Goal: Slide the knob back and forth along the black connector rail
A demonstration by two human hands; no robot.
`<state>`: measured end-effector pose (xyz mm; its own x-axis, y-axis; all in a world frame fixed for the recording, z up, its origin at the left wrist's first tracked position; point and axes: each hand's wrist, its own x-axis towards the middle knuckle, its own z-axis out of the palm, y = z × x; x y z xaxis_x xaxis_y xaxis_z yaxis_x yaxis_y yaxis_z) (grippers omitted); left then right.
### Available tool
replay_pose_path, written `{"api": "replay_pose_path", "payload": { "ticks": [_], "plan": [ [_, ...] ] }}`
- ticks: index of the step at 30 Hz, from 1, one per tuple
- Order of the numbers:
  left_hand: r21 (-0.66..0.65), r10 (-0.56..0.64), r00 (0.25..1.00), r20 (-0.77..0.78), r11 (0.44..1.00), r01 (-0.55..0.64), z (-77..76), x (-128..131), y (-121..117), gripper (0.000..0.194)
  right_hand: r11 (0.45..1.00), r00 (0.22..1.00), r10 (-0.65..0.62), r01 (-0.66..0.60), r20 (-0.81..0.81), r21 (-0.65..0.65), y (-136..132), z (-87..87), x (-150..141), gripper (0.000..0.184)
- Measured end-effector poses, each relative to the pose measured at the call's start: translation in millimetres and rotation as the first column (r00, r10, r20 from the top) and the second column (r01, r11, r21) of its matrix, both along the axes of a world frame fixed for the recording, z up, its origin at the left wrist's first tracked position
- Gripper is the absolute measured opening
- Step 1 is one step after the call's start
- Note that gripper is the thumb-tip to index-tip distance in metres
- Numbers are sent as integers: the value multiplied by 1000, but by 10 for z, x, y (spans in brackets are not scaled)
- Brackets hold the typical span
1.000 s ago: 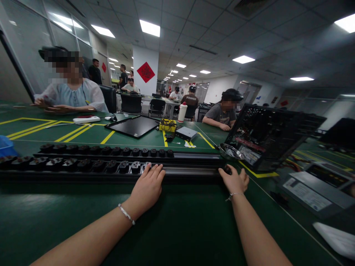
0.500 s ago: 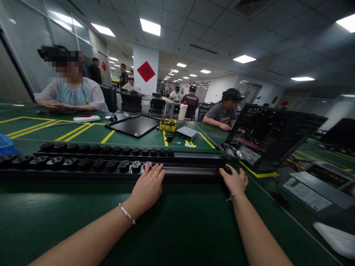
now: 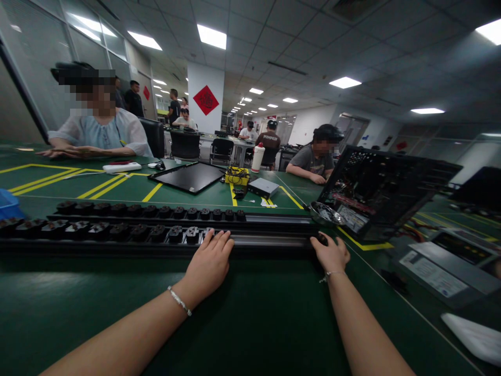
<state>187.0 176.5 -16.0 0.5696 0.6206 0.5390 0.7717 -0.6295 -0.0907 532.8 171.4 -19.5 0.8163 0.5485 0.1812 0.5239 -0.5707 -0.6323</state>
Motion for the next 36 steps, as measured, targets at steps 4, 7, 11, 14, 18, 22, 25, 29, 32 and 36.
{"api": "replay_pose_path", "payload": {
  "ticks": [4, 7, 11, 14, 18, 22, 25, 29, 32, 36],
  "plan": [
    [5, -2, 1000, 11, 1000, 2, 1, 2, 3, 39, 1000, 1000, -4, 4, -20, -5, -3, 12, -4, 55],
    [15, -7, 1000, 24, 1000, 7, 3, 4, -1, 38, 1000, 1000, -11, 10, -30, -12, -15, 26, -28, 54],
    [16, -5, 1000, 18, 1000, 5, 9, 9, -8, 38, 1000, 1000, 0, -1, 15, 20, -22, 12, -45, 51],
    [22, -8, 1000, 23, 1000, 8, 8, 5, -7, 38, 1000, 999, 4, -4, 32, 19, -12, -12, -23, 51],
    [23, -7, 1000, 20, 1000, 7, -3, -6, 3, 39, 1000, 999, 9, -10, 48, 27, 3, -31, 16, 51],
    [15, -1, 1000, 14, 1000, 1, -7, -7, 7, 38, 1000, 999, -3, 2, 47, 8, 8, -26, 25, 51],
    [18, -4, 1000, 22, 1000, 4, -3, -3, 5, 38, 1000, 999, 4, -4, 45, 8, 6, -12, 16, 50],
    [12, -7, 1000, 17, 1000, 7, 0, -5, 1, 38, 1000, 1000, -3, 3, 23, -6, -2, 6, 4, 52],
    [7, -9, 1000, 20, 1000, 9, 2, -8, -2, 38, 1000, 1000, 8, -8, 21, -7, -5, 15, 7, 51],
    [-1, -1, 1000, -3, 1000, 1, 10, -7, -6, 38, 1000, 999, 18, -18, 31, -7, -10, 19, -3, 50]
  ]
}}
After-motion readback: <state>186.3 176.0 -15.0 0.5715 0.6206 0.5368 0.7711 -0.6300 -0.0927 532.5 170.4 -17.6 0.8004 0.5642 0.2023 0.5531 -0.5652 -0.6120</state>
